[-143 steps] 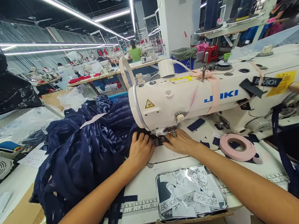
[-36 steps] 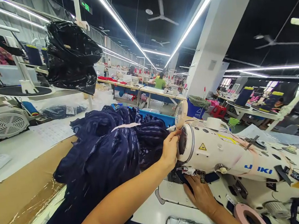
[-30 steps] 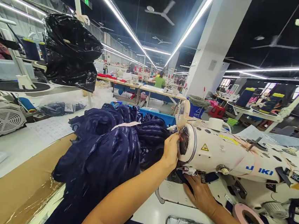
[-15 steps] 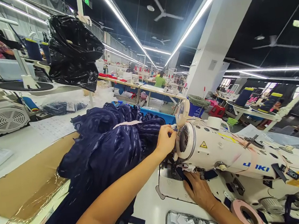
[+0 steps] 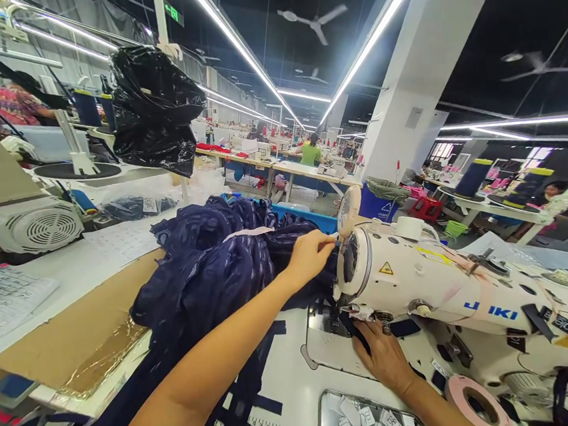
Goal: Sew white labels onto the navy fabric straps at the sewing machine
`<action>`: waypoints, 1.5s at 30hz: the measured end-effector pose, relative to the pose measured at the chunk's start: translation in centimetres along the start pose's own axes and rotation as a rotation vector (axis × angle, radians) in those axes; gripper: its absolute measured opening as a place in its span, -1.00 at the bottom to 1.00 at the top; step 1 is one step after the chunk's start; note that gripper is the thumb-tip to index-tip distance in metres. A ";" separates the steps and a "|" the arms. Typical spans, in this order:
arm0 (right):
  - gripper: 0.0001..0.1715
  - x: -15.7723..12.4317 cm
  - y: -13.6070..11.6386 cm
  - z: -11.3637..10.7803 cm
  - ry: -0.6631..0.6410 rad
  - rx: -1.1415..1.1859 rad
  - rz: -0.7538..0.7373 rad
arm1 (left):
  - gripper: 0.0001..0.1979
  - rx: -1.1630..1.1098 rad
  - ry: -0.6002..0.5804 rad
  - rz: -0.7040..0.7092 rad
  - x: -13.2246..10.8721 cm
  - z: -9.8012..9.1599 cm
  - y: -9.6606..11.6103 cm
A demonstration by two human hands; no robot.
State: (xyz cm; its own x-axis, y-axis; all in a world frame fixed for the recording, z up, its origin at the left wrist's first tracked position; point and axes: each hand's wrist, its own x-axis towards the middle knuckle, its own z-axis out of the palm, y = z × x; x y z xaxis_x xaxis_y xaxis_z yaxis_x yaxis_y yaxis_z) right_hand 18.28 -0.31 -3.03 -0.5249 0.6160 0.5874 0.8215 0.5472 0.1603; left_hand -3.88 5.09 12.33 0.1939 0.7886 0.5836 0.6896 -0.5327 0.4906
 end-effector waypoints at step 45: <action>-0.70 0.0 -0.1 0.1 -0.013 0.062 0.090 | -0.94 -1.506 0.129 -0.427 0.7 3.7 0.3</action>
State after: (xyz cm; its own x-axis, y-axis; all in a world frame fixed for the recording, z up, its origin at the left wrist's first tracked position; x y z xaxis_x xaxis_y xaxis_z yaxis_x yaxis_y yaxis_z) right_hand 18.18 -0.30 -3.09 -0.4526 0.6714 0.5868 0.8505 0.5228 0.0578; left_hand -0.94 6.64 10.47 0.0611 0.9665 0.2492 -0.6422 -0.1531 0.7511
